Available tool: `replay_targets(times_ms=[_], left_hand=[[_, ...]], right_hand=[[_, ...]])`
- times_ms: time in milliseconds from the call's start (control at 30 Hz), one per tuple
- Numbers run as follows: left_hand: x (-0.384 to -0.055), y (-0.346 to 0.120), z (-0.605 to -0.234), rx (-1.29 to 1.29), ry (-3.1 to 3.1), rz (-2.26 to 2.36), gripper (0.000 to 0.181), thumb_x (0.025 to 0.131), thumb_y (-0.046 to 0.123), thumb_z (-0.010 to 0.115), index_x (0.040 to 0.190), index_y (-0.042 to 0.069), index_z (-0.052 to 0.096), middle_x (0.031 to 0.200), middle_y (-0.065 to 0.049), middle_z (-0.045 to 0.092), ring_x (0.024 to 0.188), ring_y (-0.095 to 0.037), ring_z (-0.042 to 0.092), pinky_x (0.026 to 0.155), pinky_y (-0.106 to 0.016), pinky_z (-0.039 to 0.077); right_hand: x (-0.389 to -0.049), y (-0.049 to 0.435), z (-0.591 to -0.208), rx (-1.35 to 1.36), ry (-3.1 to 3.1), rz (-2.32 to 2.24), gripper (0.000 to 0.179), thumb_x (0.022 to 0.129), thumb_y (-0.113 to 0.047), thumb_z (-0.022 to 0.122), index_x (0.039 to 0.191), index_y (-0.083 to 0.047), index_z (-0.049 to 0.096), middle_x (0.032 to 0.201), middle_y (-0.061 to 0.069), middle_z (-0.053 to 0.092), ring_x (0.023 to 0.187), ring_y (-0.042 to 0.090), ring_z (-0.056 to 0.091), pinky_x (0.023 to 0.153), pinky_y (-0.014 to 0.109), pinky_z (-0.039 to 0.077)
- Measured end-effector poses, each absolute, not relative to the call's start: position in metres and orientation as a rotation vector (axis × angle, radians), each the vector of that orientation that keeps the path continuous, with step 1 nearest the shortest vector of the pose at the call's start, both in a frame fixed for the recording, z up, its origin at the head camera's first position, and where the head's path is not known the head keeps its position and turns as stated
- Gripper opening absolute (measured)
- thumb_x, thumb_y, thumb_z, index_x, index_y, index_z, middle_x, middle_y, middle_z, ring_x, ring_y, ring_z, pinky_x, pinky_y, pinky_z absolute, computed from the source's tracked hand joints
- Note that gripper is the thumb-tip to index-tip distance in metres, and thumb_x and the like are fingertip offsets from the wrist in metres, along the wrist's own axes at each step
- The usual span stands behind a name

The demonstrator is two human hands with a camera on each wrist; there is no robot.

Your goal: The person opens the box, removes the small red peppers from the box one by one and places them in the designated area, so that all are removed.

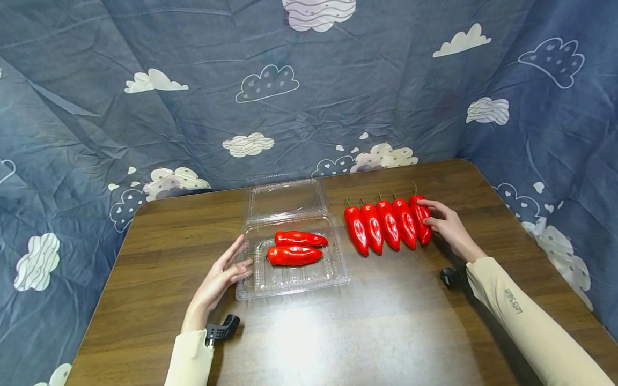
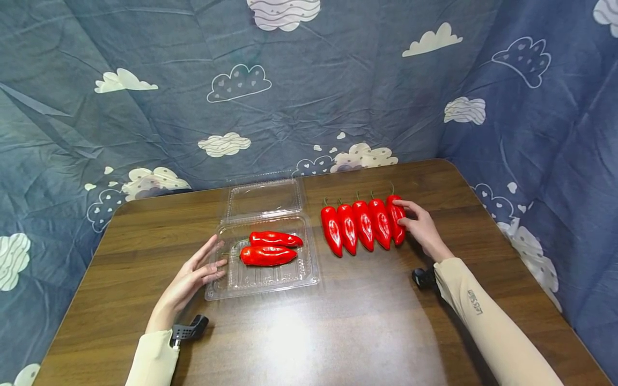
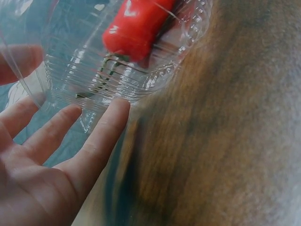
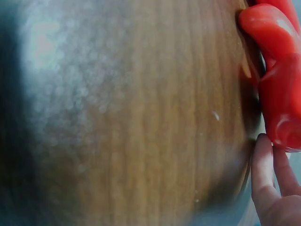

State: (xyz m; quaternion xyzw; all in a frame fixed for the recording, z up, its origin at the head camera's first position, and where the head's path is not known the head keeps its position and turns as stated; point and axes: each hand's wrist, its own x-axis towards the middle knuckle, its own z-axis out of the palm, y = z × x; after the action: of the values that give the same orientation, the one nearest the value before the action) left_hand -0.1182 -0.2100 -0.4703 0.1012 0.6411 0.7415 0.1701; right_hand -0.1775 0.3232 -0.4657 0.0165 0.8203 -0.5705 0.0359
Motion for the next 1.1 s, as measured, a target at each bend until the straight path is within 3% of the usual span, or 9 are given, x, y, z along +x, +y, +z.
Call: replay_targets(times_ms=[533, 867, 967, 1100], left_hand=[[-0.117, -0.209, -0.471, 0.313, 1.836, 2.105, 0.071, 0.092, -0.011, 0.04, 0.154, 0.006, 0.009, 0.155, -0.026, 0.008, 0.13, -0.052, 0.027, 0.097, -0.039, 0.044], [-0.117, -0.209, -0.47, 0.292, 1.821, 2.117, 0.071, 0.093, -0.01, 0.041, 0.154, 0.008, 0.01, 0.156, -0.024, 0.009, 0.131, -0.051, 0.027, 0.097, -0.037, 0.045], [-0.117, -0.209, -0.47, 0.292, 1.819, 2.116, 0.071, 0.093, -0.01, 0.041, 0.154, 0.008, 0.009, 0.156, -0.023, 0.008, 0.131, -0.051, 0.027, 0.097, -0.039, 0.044], [-0.117, -0.21, -0.47, 0.292, 1.82, 2.114, 0.071, 0.093, -0.011, 0.041, 0.154, 0.008, 0.009, 0.156, -0.023, 0.008, 0.131, -0.05, 0.027, 0.098, -0.041, 0.043]], right_hand=[[-0.177, 0.325, -0.469, 0.049, 2.573, -1.736, 0.05, 0.092, 0.003, 0.045, 0.141, 0.0, 0.039, 0.135, 0.027, 0.038, 0.095, 0.014, 0.047, 0.07, 0.016, 0.049], [-0.178, 0.326, -0.464, 0.051, 2.574, -1.898, 0.044, 0.093, 0.004, 0.046, 0.137, 0.007, 0.04, 0.129, 0.025, 0.042, 0.091, 0.005, 0.054, 0.073, 0.016, 0.052], [-0.179, 0.327, -0.462, 0.038, 2.593, -1.941, 0.044, 0.092, 0.006, 0.046, 0.136, 0.007, 0.042, 0.125, 0.021, 0.045, 0.089, 0.006, 0.056, 0.073, 0.018, 0.053], [-0.179, 0.327, -0.458, 0.039, 2.639, -1.944, 0.042, 0.091, 0.007, 0.047, 0.134, 0.006, 0.046, 0.116, 0.006, 0.053, 0.085, 0.008, 0.058, 0.072, 0.017, 0.052]])
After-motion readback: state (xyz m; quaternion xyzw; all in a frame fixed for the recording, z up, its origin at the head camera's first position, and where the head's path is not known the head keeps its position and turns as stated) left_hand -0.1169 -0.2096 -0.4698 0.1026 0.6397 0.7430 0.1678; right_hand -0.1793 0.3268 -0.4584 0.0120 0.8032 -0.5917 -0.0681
